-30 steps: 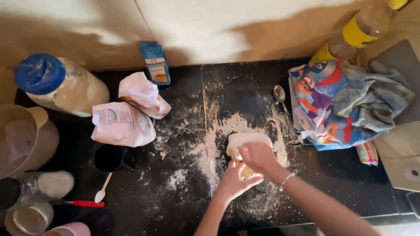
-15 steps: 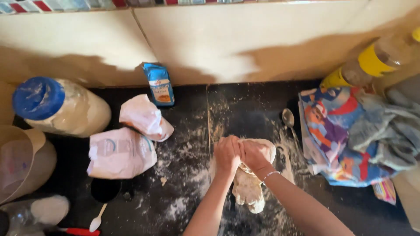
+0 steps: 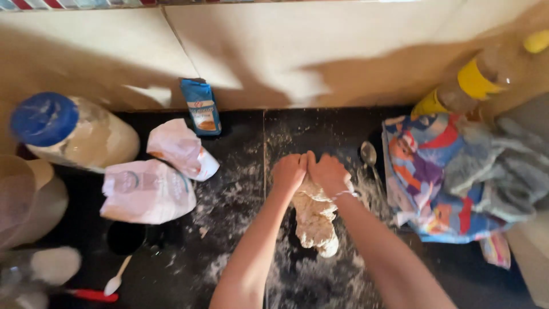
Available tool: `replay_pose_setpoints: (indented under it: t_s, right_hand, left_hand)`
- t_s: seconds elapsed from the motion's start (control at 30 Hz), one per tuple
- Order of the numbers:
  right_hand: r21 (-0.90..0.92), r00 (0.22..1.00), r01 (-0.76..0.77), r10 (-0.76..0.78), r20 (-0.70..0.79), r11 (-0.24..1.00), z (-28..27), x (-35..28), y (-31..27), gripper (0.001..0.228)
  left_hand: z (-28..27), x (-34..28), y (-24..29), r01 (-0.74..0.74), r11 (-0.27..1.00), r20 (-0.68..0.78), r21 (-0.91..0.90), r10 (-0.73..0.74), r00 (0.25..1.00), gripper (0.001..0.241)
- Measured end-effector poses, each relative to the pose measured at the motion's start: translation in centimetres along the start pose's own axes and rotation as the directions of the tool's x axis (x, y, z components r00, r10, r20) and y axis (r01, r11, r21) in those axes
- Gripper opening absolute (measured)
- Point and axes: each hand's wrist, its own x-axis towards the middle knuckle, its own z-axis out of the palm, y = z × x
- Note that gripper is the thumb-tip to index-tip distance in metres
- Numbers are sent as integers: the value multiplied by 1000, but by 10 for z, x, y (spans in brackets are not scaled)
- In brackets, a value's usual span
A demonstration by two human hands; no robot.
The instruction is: Kneading dough on a floured countertop in a kitchen environment.
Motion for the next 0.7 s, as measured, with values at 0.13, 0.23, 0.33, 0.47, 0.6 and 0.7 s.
replay_pose_setpoints:
  t_s: [0.13,0.23,0.33,0.47,0.6,0.7]
  right_hand:
    - [178,991,105,-119,69,978,-14,-87,32,75]
    - [336,864,476,-361,-351,813,10,-134,68,41]
    - [502,835,537,-343,-431,677,-9,-177,79,38]
    - [38,496,816,-664,-559,577,48,-146,145,21]
    - [-125,531,725,-665,-526,678,101,-151,151,26]
    - [-99,467,742,-616,-635,663,51,-210,134,27]
  left_hand:
    - [-37,-56,32,28,979,206,-202,15,978,50]
    - [-82,-141,83,-22,998,318,-58,39,947,48]
    - [-70,-196,83,-140,981,320,-137,177,931,48]
    - [-5,-250,41,-306,904,-138,300,358,923,30]
    - [20,-265,44,-237,924,-472,300,360,805,19]
    - [22,-271,49,-193,877,-550,439,433,714,33]
